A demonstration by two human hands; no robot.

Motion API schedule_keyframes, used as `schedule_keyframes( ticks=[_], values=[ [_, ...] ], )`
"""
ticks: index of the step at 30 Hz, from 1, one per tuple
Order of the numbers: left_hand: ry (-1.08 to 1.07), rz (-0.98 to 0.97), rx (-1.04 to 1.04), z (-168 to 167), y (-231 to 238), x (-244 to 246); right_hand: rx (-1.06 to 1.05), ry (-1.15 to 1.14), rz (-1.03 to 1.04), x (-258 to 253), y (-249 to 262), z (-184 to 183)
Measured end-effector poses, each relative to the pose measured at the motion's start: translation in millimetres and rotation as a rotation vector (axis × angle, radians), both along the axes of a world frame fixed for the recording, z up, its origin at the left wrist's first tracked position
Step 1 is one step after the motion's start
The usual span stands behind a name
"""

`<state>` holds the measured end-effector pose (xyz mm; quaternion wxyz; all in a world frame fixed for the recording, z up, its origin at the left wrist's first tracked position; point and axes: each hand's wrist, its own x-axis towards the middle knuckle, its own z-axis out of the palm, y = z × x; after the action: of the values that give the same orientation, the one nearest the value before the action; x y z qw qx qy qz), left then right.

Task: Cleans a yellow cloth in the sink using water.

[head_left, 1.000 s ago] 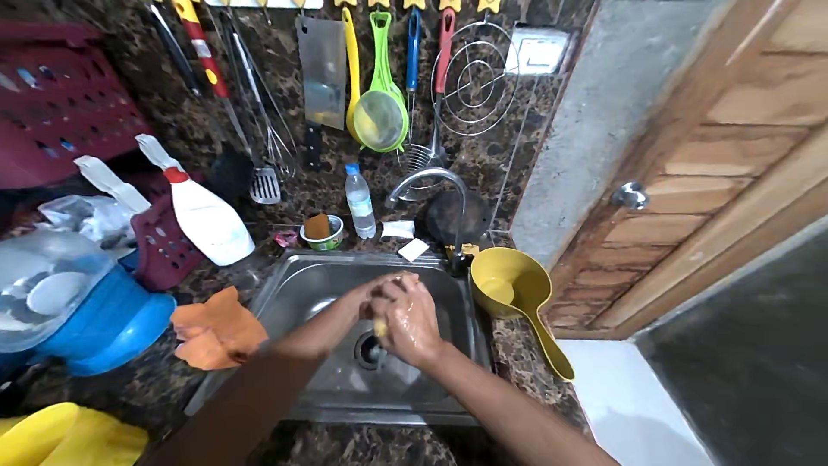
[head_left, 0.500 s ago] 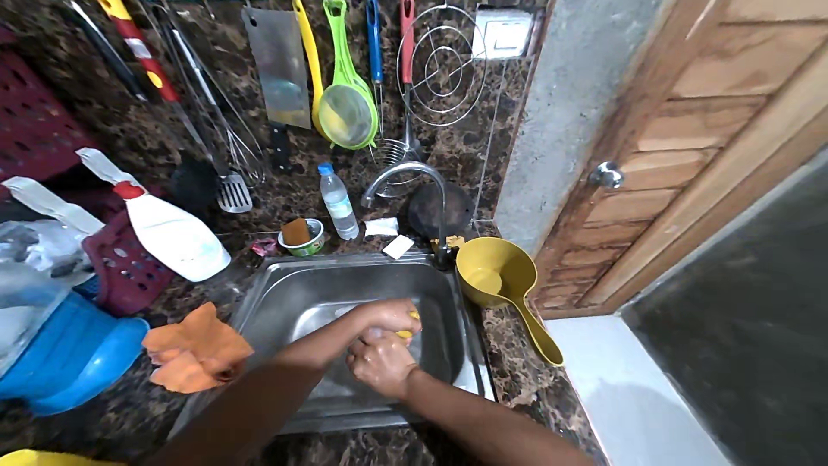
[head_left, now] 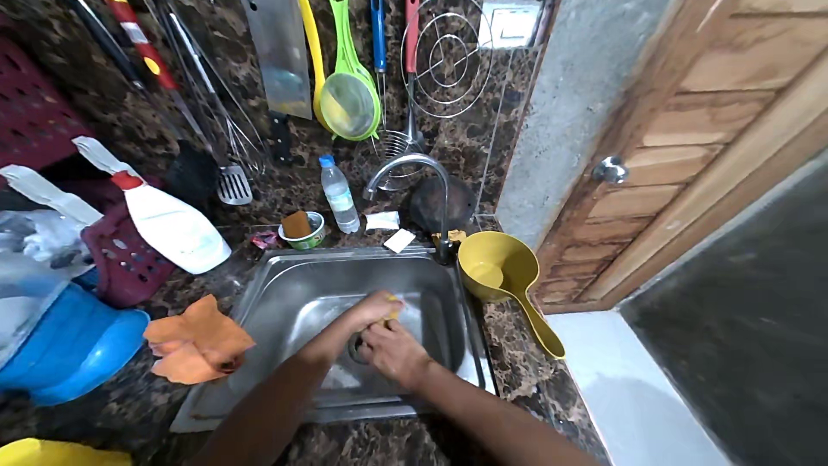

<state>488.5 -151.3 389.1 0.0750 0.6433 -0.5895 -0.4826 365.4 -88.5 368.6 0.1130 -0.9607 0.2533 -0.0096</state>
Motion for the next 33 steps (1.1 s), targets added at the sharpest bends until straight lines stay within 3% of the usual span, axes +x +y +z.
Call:
schedule_keyframes(
  ticks=[2,3,6,8,10,12,15,19,23,25,27,29,30,33],
  values=[
    [0.096,0.237,-0.029,-5.5,4.9,27.3,0.105,-0.025,-0.183,-24.5,6.3,28.9],
    [0.124,0.321,-0.026,-7.3,8.8,38.3,0.056,-0.068,-0.289,-41.5,10.4,42.9],
    [0.184,0.397,-0.016,-16.5,24.8,61.7,-0.35,-0.271,-0.619,-103.8,16.3,80.2],
    [0.161,0.327,-0.037,-18.8,33.8,64.9,-0.494,-0.285,-0.837,-148.7,11.6,101.5],
    [0.046,0.185,-0.185,-27.0,39.0,62.8,-0.321,-0.156,-1.085,-182.7,5.7,113.6],
    [-0.047,0.054,-0.368,-29.6,43.4,56.8,0.106,-0.132,-1.26,-203.0,-6.0,114.2],
    [-0.131,-0.024,-0.533,-13.1,52.4,45.6,0.765,-0.442,-1.261,-215.4,-20.6,95.3],
    [-0.088,0.064,-0.739,27.9,63.6,40.1,1.271,-0.851,-1.082,-209.7,-27.5,71.4],
    [0.171,0.275,-0.891,33.9,65.9,26.2,1.203,-0.965,-1.127,-209.7,-12.9,77.9],
    [0.122,0.167,-0.821,26.9,61.4,20.9,1.121,-1.024,-1.151,-227.5,7.3,81.7],
    [0.111,0.07,-0.914,27.1,61.2,12.6,1.059,-1.12,-1.147,-260.0,33.5,85.6],
    [0.256,0.149,-0.96,25.1,63.1,-2.2,1.048,-1.218,-1.124,-304.4,63.8,85.3],
    [0.255,0.169,-0.953,19.3,61.5,-7.9,1.04,-1.258,-1.114,-328.4,79.4,79.3],
    [-0.048,0.0,-0.882,0.6,54.3,-16.6,1.041,-1.269,-1.177,-400.1,122.9,43.6]
  ],
)
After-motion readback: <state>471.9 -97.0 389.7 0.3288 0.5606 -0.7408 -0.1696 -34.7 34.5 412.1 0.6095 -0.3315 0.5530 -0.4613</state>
